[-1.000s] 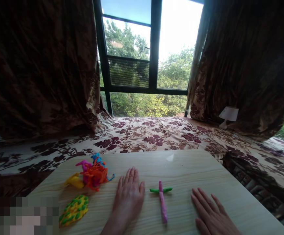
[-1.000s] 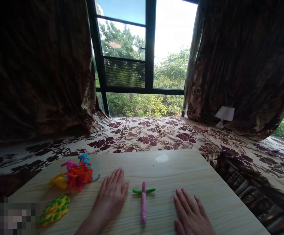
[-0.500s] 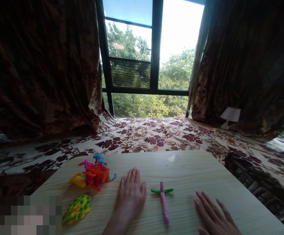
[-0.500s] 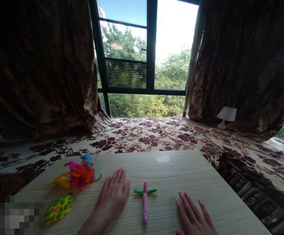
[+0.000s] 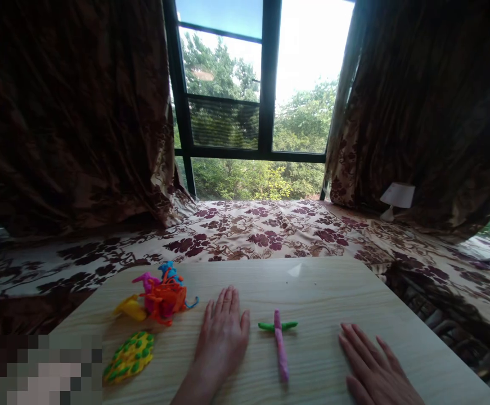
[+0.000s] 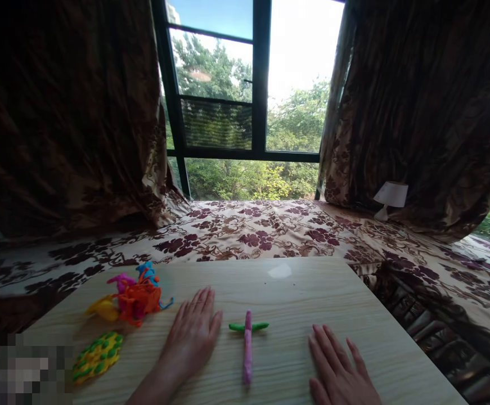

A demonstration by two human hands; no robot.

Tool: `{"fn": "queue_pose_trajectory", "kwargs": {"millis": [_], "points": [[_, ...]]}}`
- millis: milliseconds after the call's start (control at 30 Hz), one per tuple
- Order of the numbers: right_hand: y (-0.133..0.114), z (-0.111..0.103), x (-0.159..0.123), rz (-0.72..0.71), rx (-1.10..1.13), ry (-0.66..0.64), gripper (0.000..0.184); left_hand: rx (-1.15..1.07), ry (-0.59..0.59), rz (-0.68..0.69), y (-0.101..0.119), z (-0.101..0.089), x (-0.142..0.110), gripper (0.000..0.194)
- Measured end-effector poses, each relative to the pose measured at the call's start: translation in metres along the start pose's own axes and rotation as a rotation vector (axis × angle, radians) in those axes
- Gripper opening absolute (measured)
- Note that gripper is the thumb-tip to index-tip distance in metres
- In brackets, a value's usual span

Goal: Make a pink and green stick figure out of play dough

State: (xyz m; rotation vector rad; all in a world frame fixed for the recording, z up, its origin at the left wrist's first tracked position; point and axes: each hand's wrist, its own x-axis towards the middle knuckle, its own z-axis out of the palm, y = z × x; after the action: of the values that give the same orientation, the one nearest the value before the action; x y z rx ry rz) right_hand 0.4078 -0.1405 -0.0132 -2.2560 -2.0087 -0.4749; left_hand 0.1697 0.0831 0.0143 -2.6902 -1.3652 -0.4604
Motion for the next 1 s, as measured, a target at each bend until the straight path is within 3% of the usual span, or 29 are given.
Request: {"fn": "queue_pose_trajectory", "kwargs": {"millis": [67,167,267,333,433,567,633,700,833,900,1000], "points": [[-0.004,0.008,-0.013,-0.083,-0.014,0.029,0.056,-0.006,0.001,-0.007,0.000,0.000,0.000,0.054],[-0.022,0.006,0.003,-0.108,0.040,0.000,0.055,-0.007,-0.011,-0.013,0.000,0.000,0.000,0.054],[-0.032,-0.008,0.039,0.042,0.097,-0.070,0.053,-0.003,-0.023,-0.006,0.000,-0.001,0.001,0.054],[-0.026,-0.014,0.048,0.140,0.091,-0.087,0.052,0.000,-0.016,-0.001,-0.001,-0.001,0.001,0.054],[-0.006,-0.007,0.025,0.134,0.026,-0.062,0.050,0.001,0.006,0.000,0.000,0.000,0.000,0.054],[0.003,0.016,-0.019,-0.044,-0.033,0.032,0.055,-0.010,0.011,-0.008,0.000,0.000,-0.001,0.054],[-0.008,0.020,-0.017,-0.112,-0.012,0.035,0.058,-0.010,0.005,-0.016,0.000,0.000,-0.001,0.054],[-0.023,0.012,0.004,-0.108,0.035,-0.007,0.056,-0.008,-0.003,-0.015,0.000,-0.001,-0.001,0.054],[-0.027,-0.011,0.046,0.122,0.085,-0.073,0.048,-0.008,-0.008,-0.001,0.000,-0.002,0.000,0.054],[-0.012,-0.010,0.040,0.177,0.060,-0.069,0.047,-0.010,-0.001,-0.004,-0.001,-0.002,0.000,0.054],[0.009,0.010,0.001,0.110,-0.010,-0.025,0.047,-0.017,0.010,-0.007,0.000,-0.001,0.000,0.054]]}}
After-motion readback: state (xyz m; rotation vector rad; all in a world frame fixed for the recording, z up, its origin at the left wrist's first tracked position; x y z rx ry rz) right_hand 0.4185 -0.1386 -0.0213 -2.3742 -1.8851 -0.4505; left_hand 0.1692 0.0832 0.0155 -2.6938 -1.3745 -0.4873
